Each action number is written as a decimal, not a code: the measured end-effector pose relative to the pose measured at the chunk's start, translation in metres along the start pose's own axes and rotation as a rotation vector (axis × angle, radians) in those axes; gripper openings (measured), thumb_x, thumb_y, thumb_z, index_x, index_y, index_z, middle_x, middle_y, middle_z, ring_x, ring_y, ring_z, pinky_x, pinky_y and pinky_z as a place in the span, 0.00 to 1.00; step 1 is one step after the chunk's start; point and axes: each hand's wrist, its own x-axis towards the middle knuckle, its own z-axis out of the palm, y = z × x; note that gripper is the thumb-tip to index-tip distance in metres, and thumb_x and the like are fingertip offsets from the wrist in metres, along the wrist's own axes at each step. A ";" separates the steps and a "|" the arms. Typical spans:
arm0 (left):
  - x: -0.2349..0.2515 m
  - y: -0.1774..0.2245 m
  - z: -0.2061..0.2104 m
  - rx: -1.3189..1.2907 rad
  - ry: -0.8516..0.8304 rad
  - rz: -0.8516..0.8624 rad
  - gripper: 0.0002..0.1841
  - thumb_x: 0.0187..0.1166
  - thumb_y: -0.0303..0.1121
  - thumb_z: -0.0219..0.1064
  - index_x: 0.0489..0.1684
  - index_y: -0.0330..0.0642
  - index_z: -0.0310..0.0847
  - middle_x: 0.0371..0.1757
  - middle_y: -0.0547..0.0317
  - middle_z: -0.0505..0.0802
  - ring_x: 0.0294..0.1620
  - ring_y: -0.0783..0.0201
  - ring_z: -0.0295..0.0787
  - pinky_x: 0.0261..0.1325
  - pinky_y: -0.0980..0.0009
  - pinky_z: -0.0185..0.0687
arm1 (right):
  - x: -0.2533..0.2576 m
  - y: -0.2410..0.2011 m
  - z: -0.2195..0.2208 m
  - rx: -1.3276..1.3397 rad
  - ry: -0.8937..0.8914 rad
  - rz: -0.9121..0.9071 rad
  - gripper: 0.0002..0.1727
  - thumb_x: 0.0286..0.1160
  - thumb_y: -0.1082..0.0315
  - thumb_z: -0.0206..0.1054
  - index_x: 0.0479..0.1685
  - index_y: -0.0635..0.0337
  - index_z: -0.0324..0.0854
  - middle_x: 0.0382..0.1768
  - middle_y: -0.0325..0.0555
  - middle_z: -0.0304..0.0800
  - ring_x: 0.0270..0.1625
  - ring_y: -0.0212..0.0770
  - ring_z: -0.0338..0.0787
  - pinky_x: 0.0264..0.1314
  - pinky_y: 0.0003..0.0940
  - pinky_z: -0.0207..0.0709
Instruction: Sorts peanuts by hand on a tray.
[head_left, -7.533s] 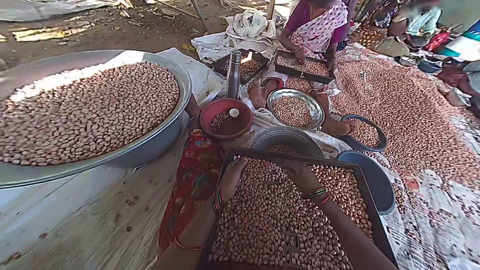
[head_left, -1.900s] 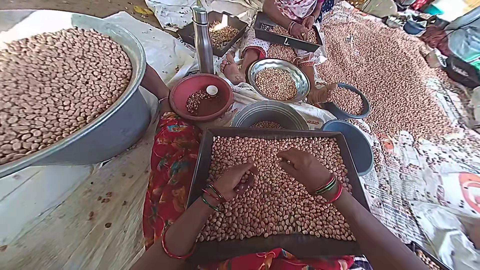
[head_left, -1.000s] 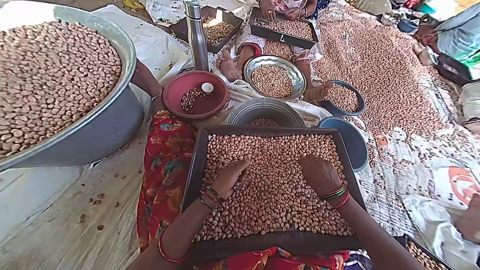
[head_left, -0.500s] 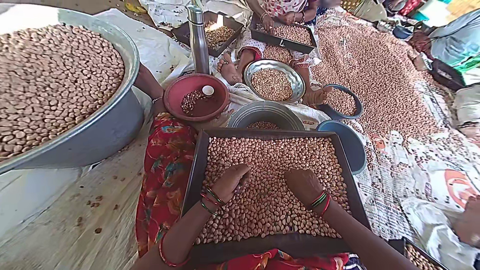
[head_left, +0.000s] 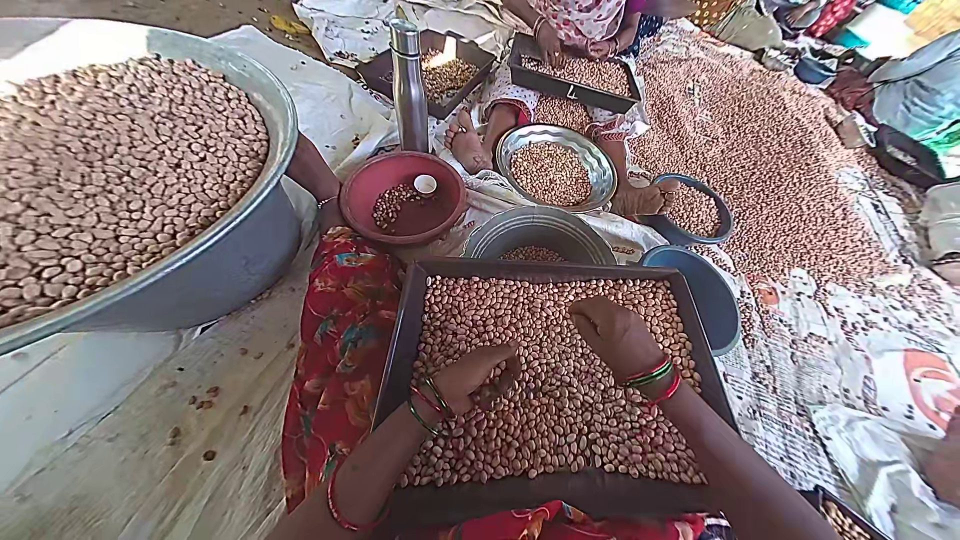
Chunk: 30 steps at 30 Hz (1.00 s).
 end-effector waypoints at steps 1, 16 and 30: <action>0.000 0.001 0.001 -0.009 0.035 0.029 0.23 0.97 0.45 0.39 0.33 0.46 0.73 0.14 0.71 0.73 0.06 0.81 0.55 0.10 0.85 0.49 | 0.003 0.007 -0.005 0.009 -0.093 0.074 0.16 0.85 0.72 0.57 0.54 0.73 0.89 0.52 0.67 0.93 0.55 0.65 0.94 0.59 0.60 0.83; 0.004 0.000 0.002 -0.042 0.201 0.181 0.18 0.96 0.37 0.44 0.32 0.44 0.73 0.14 0.72 0.72 0.08 0.81 0.57 0.12 0.86 0.52 | -0.003 0.035 0.014 -0.219 -0.025 0.148 0.16 0.85 0.74 0.56 0.53 0.72 0.90 0.47 0.72 0.93 0.52 0.72 0.93 0.53 0.66 0.82; 0.007 0.001 0.004 -0.207 0.417 0.316 0.20 0.96 0.34 0.44 0.29 0.43 0.73 0.12 0.71 0.74 0.07 0.81 0.60 0.11 0.86 0.56 | -0.034 -0.044 0.055 -0.045 -0.455 -0.073 0.21 0.81 0.78 0.60 0.70 0.60 0.85 0.72 0.70 0.82 0.68 0.75 0.85 0.61 0.69 0.80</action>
